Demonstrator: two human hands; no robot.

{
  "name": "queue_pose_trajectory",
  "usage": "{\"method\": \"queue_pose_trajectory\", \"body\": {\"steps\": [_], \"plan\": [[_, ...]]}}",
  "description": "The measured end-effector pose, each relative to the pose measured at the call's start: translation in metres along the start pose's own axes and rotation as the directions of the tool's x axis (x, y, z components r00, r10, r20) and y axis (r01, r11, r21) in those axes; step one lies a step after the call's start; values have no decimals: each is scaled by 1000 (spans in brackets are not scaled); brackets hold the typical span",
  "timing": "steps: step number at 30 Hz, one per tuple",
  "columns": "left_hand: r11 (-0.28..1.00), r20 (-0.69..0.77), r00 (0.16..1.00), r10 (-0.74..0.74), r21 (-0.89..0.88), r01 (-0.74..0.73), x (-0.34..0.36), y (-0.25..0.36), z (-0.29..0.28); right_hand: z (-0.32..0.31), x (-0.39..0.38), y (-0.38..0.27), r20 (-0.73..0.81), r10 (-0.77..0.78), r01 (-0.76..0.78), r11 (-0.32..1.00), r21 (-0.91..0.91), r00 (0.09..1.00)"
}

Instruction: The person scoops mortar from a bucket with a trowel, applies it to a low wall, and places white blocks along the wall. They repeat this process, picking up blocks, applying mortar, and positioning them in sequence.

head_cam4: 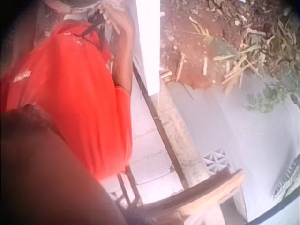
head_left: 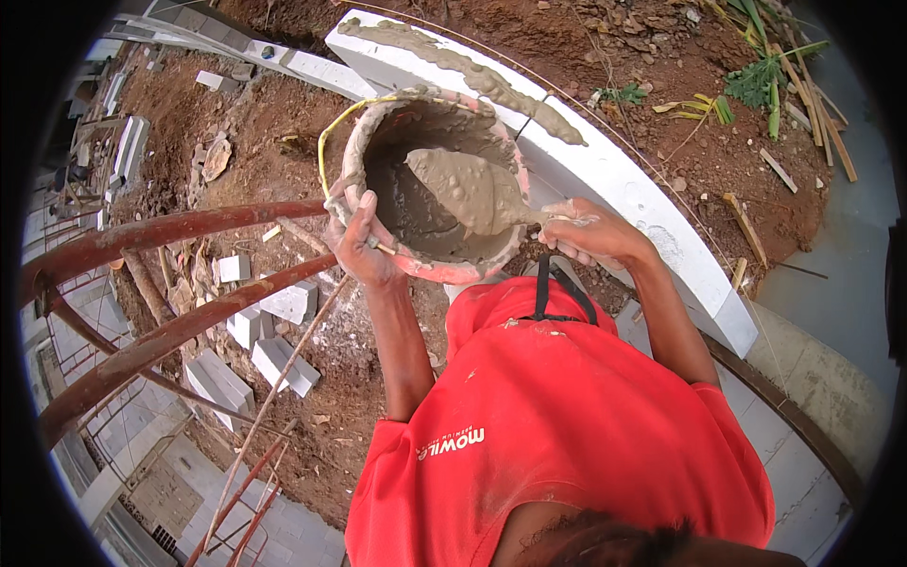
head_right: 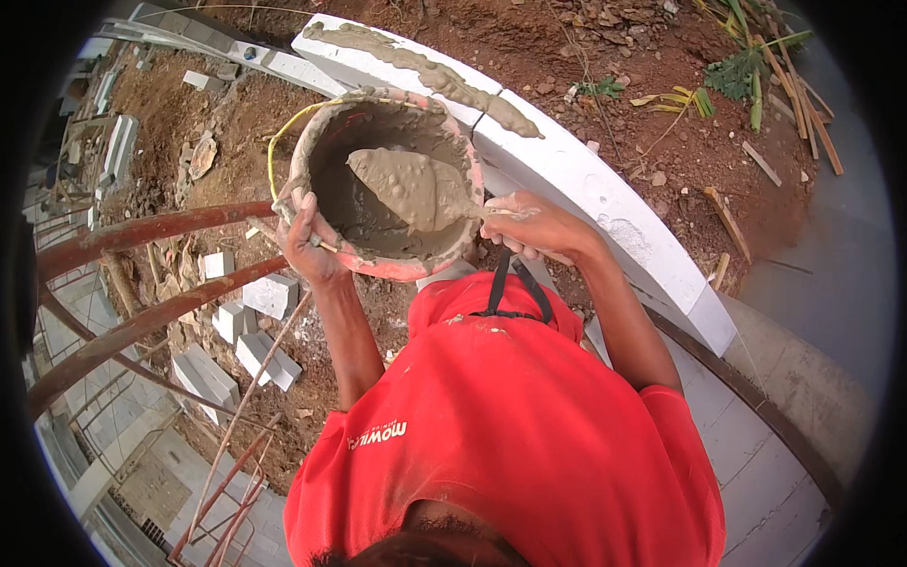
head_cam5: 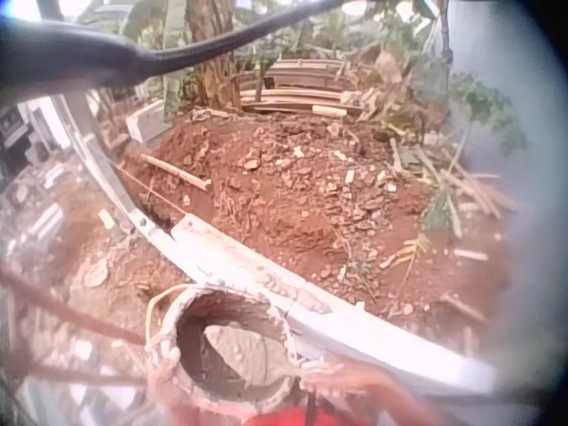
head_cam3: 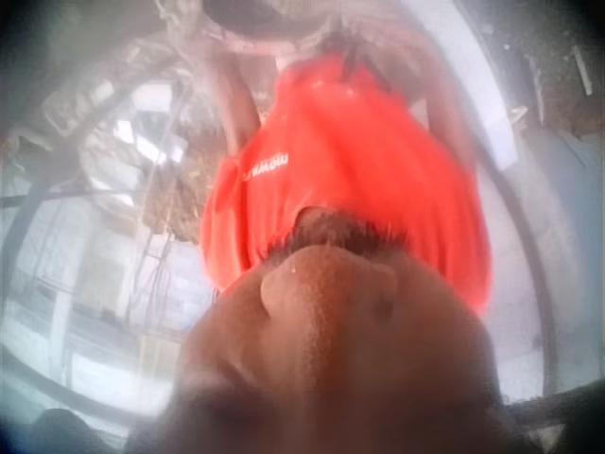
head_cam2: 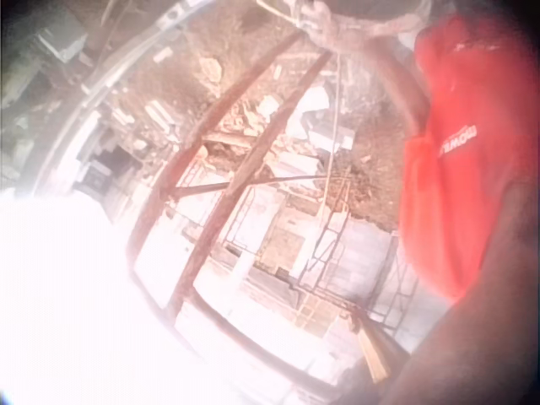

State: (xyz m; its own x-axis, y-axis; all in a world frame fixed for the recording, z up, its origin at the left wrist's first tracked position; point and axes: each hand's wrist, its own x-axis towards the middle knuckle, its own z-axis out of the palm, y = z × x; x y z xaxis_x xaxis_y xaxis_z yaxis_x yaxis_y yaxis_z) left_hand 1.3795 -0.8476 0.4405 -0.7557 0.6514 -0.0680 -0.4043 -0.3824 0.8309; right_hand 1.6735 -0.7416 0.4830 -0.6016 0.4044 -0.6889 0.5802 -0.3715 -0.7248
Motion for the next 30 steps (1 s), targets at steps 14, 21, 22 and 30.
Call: {"method": "queue_pose_trajectory", "body": {"steps": [14,21,22,30], "plan": [[997,-97,995,-25,77,32,-39,-32,-27,-32,-108,92,-789,-173,-457,733,-503,590],[989,-39,996,-78,122,83,-73,-46,-47,-23,-167,168,-867,-154,-494,768,-407,474],[982,-95,990,-106,145,119,-80,-48,-46,-23,-170,173,-871,-141,-502,769,-396,471],[986,-4,996,-87,143,87,-122,-56,-24,-44,-132,160,-835,-312,-431,744,-511,453]]}}
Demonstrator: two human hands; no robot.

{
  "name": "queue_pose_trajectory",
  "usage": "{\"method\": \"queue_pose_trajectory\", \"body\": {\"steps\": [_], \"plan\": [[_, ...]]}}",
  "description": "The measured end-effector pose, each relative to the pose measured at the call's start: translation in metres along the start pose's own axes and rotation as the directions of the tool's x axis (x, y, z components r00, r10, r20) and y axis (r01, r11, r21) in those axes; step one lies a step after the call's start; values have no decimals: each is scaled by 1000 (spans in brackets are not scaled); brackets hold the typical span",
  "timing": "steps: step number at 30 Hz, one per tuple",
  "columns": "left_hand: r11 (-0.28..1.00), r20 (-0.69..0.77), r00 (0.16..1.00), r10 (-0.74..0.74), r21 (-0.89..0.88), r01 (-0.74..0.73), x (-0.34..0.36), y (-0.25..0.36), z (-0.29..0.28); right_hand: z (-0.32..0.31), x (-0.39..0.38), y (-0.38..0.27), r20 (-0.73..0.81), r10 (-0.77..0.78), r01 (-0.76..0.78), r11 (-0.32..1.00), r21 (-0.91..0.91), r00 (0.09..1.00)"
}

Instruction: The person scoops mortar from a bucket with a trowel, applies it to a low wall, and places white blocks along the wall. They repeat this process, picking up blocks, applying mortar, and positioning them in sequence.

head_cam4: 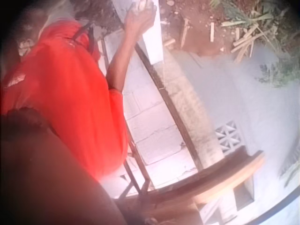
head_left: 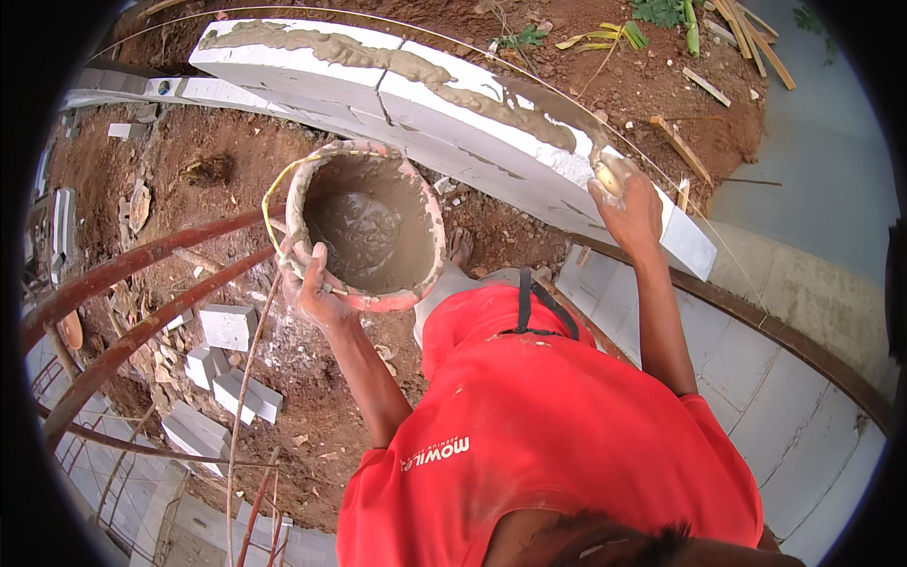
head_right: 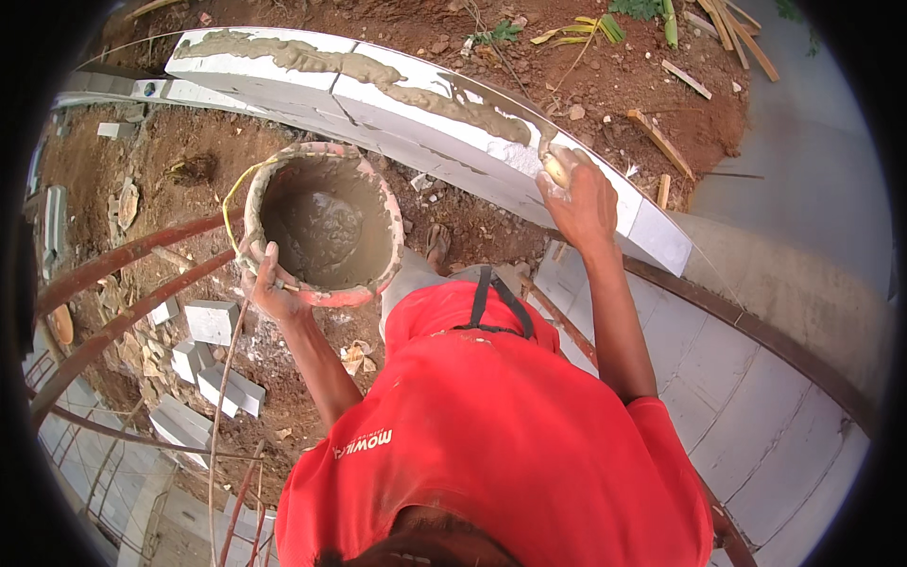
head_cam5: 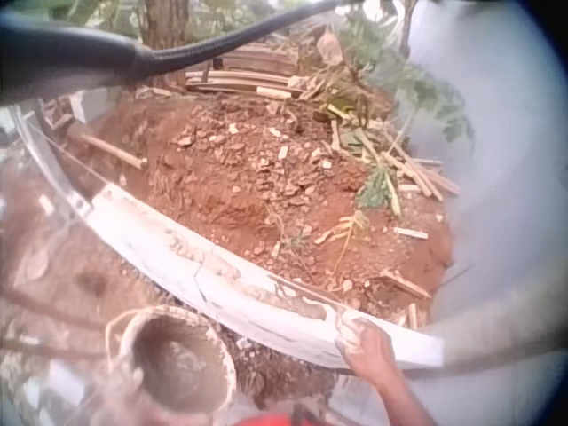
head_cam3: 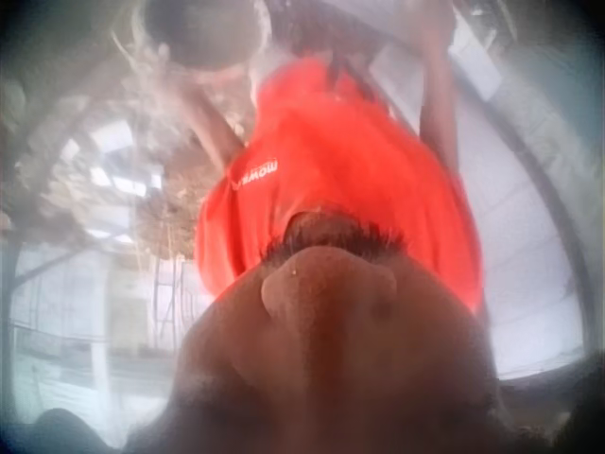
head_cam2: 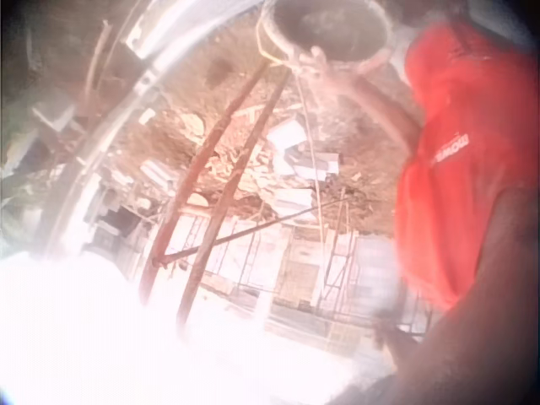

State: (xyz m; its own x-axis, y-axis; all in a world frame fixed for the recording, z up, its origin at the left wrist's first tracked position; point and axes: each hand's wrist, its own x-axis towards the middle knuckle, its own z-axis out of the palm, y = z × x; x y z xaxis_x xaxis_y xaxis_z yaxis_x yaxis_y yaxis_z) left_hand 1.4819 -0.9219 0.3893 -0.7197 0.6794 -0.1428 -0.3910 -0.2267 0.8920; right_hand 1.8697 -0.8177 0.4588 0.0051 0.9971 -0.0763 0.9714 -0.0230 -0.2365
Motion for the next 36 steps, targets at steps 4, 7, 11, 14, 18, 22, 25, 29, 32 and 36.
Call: {"method": "queue_pose_trajectory", "body": {"steps": [4,7,11,14,18,22,25,29,32,36], "plan": [[998,-51,997,-54,14,55,-14,-1,3,15,40,-47,122,-91,89,996,21,988],[997,-21,997,-71,37,72,-22,-3,0,16,53,-75,-46,-168,170,985,44,985],[984,-26,991,-132,117,134,-39,-7,0,21,58,-74,177,-132,133,991,7,975],[994,31,996,-89,67,87,-44,-6,3,29,58,-67,-58,-190,194,978,74,980],[981,65,996,-61,187,47,-32,3,4,12,49,-67,-16,-224,224,974,8,974],[974,82,993,-89,216,70,-36,8,10,-25,17,-70,292,-190,160,979,126,937],[966,147,985,-92,254,52,-36,11,19,-12,-3,-82,450,-235,291,955,-58,862],[941,298,954,-30,330,-74,-36,14,32,44,-17,-106,553,-285,429,891,-149,783],[960,315,949,-23,274,-67,-39,15,40,55,-37,-112,668,-292,448,891,-70,684],[979,266,961,-70,203,15,-38,16,42,42,-67,-98,755,-371,372,911,181,541]]}}
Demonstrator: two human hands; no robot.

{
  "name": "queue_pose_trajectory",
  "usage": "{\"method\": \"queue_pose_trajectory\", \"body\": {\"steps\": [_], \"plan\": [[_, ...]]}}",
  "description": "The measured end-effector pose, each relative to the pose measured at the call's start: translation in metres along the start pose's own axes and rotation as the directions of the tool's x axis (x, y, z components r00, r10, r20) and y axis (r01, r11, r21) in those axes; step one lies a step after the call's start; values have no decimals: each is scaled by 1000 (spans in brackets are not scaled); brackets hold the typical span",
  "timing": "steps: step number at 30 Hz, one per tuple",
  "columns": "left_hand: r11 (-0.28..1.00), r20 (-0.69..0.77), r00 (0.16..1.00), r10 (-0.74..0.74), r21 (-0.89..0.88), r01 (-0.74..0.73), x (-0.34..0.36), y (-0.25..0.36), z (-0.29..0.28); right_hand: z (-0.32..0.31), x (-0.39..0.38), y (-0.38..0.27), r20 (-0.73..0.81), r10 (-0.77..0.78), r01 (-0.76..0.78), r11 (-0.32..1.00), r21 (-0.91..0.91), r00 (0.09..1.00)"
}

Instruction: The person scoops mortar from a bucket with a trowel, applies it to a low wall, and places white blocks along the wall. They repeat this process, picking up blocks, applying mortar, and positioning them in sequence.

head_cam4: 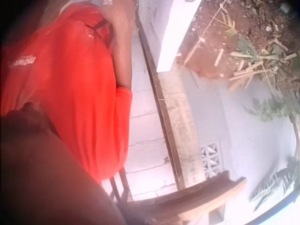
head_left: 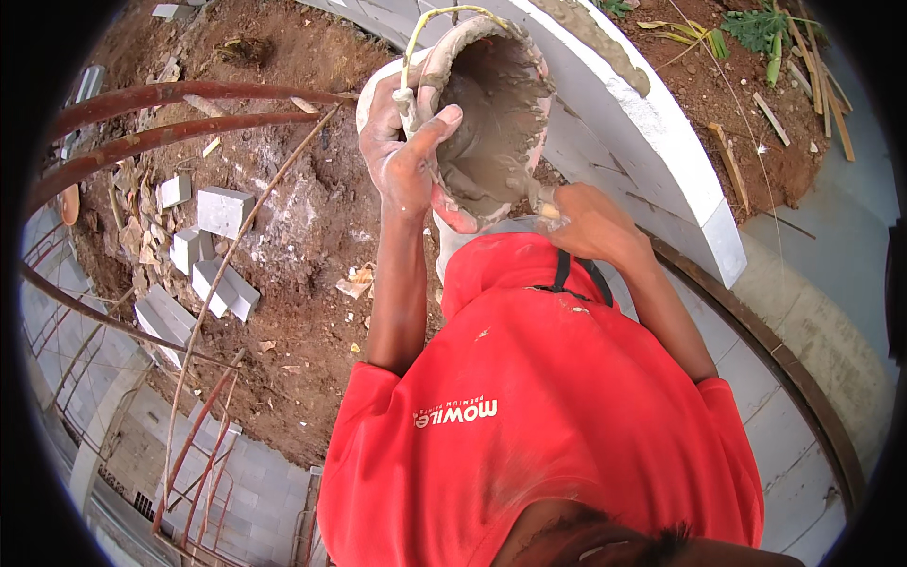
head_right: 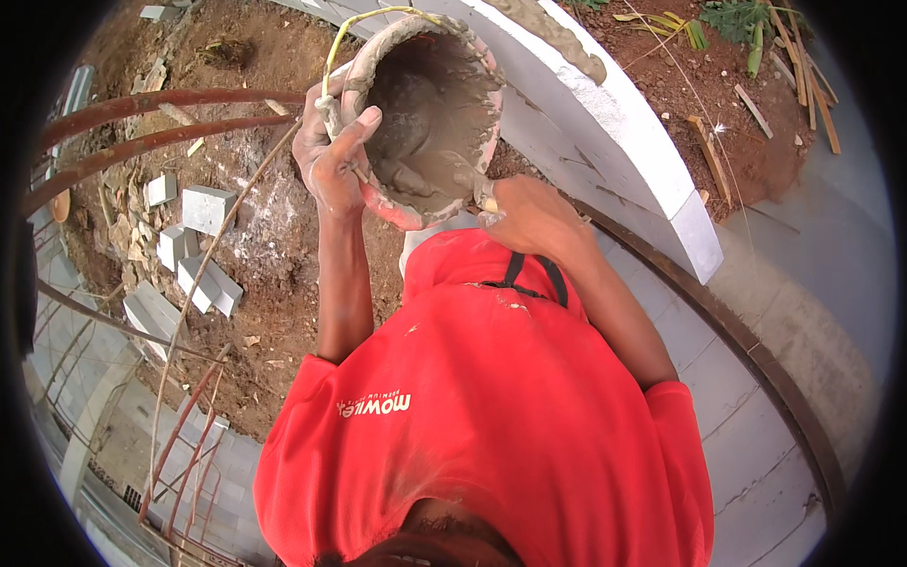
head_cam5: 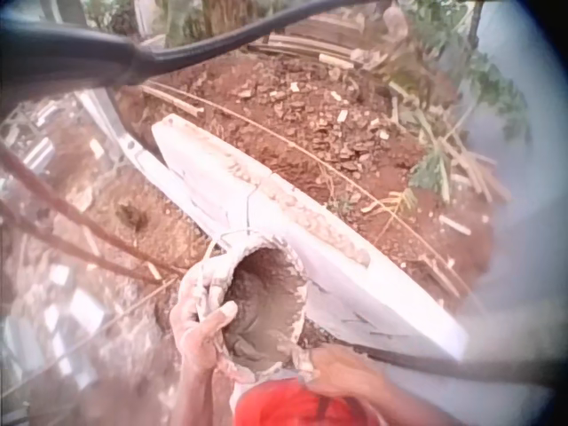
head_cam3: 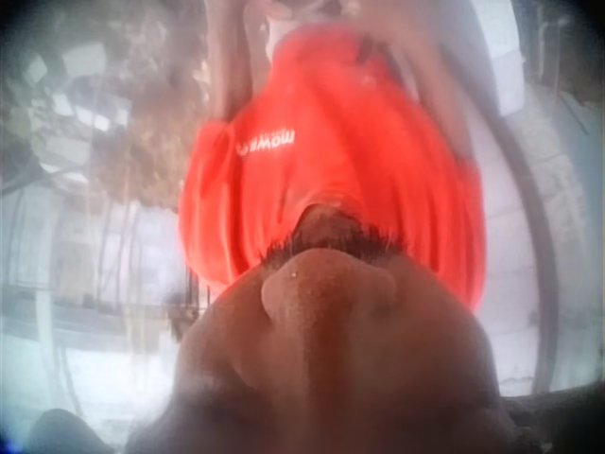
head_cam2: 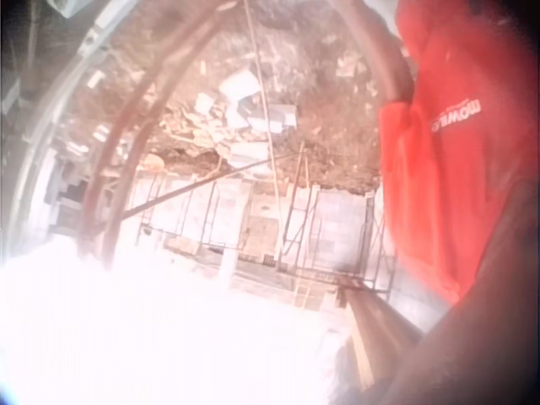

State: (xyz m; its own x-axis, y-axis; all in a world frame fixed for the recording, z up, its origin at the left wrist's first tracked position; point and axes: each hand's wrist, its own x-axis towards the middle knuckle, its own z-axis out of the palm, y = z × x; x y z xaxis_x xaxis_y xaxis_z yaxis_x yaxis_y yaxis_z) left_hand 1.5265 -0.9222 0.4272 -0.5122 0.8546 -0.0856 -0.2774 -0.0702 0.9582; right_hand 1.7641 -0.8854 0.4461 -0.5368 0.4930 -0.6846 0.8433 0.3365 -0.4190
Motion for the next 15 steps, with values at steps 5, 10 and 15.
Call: {"method": "queue_pose_trajectory", "body": {"steps": [5,10,15], "plan": [[999,-14,1000,-7,-38,7,4,-2,0,10,3,33,329,-51,-220,646,731,943],[983,-1,998,-56,-176,55,-2,-3,3,20,9,51,332,59,-285,663,693,942],[977,-17,993,-113,-185,108,-1,-4,6,7,-9,47,-180,149,-65,911,407,972]]}}
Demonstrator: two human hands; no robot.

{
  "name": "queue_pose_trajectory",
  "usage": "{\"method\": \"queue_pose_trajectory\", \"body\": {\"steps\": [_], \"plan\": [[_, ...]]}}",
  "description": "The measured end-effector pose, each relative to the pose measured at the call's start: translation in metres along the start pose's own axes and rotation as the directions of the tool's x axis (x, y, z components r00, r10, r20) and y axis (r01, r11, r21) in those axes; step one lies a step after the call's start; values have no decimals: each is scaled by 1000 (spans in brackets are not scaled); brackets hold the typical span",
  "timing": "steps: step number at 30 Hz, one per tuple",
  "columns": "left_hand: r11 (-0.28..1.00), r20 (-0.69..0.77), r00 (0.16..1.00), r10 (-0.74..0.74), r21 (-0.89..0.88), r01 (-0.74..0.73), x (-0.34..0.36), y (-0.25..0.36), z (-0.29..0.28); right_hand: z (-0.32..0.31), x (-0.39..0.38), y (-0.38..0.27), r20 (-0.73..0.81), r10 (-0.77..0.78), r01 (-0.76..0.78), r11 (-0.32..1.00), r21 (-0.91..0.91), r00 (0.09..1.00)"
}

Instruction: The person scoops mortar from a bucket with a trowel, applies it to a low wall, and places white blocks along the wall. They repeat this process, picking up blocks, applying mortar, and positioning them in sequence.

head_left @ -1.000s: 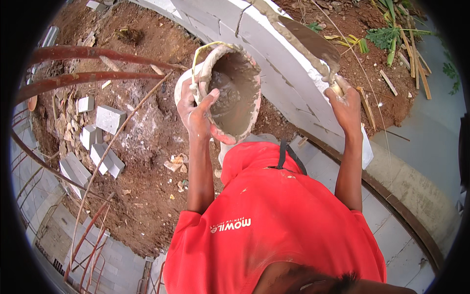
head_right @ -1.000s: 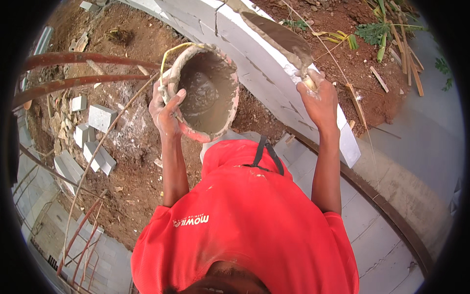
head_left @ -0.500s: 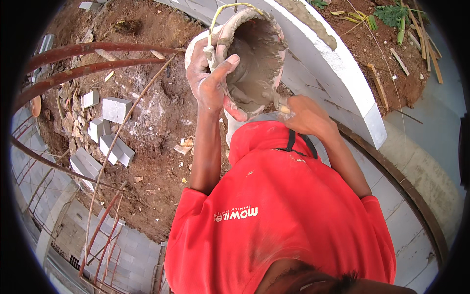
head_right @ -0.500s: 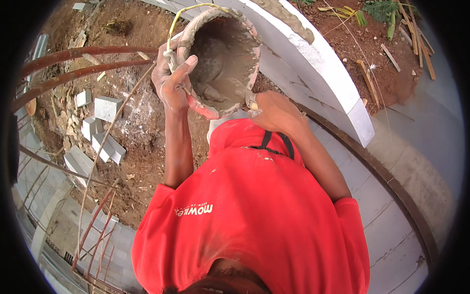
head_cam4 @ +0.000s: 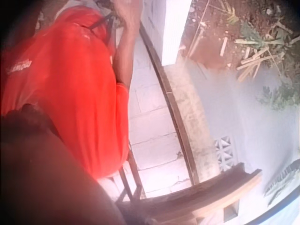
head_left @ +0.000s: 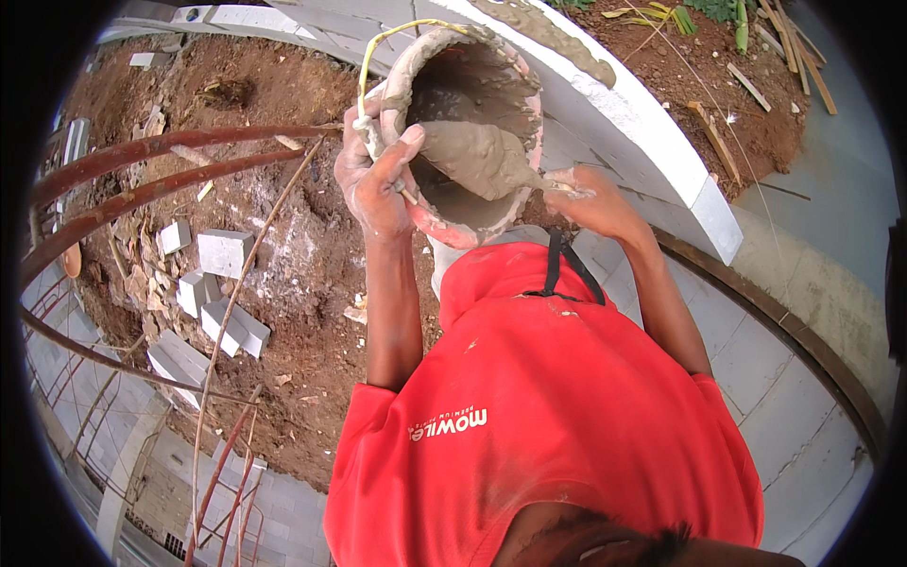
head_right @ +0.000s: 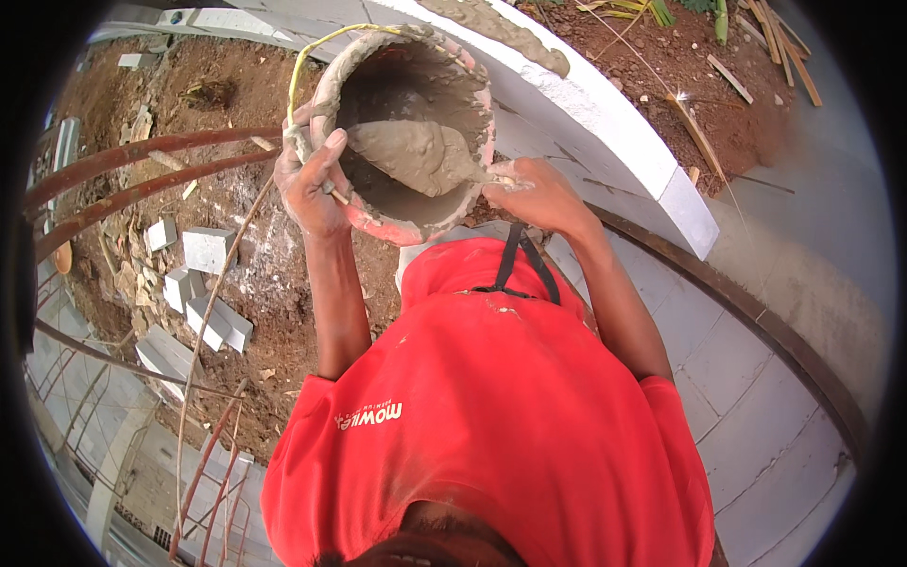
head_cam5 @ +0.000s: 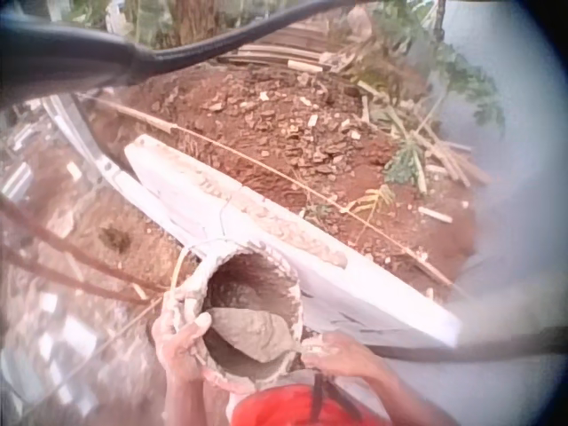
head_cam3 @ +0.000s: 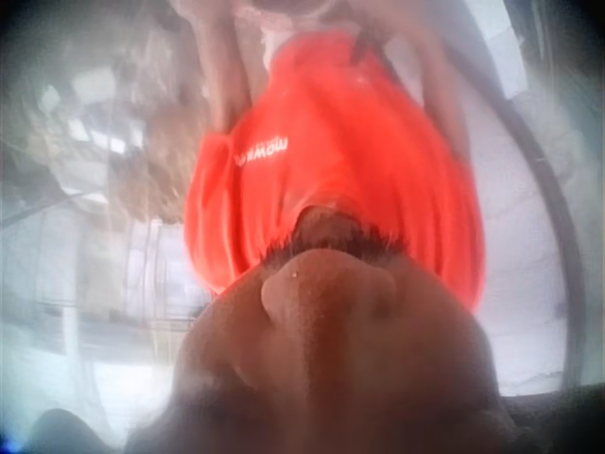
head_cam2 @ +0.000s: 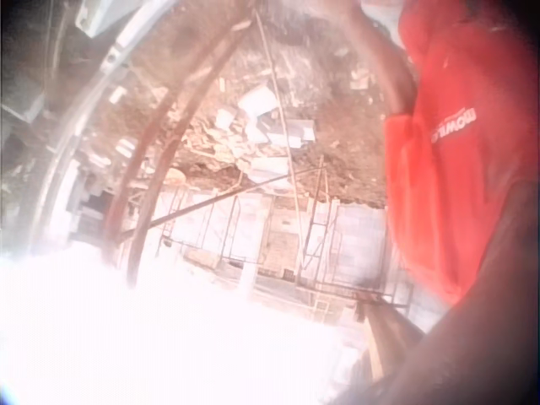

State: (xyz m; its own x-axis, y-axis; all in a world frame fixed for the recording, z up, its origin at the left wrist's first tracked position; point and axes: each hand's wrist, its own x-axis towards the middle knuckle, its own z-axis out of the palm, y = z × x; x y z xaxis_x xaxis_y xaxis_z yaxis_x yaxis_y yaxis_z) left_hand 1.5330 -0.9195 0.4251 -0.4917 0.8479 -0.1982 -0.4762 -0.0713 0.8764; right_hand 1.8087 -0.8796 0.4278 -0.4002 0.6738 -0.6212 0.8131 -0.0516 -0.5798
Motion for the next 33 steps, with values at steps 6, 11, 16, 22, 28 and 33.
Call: {"method": "queue_pose_trajectory", "body": {"steps": [6,11,16,22,28,33], "plan": [[1000,-54,998,15,-18,-16,4,-3,-3,-60,-35,8,-212,112,-80,985,152,971],[999,-19,999,31,-39,-32,2,-12,-11,-78,-60,42,-705,-63,-221,926,-304,706],[1000,-106,994,25,14,-24,3,-29,-23,-84,-81,101,-768,141,-517,812,-270,624],[1000,-70,997,-22,19,24,-5,-40,-39,-94,-101,152,-853,163,-583,790,-188,496],[998,-124,991,-58,27,62,-11,-46,-42,-97,-99,126,-824,260,-567,819,-88,503],[995,-130,989,-69,63,77,-16,-51,-36,-88,-50,85,-854,-154,-318,883,-345,497]]}}
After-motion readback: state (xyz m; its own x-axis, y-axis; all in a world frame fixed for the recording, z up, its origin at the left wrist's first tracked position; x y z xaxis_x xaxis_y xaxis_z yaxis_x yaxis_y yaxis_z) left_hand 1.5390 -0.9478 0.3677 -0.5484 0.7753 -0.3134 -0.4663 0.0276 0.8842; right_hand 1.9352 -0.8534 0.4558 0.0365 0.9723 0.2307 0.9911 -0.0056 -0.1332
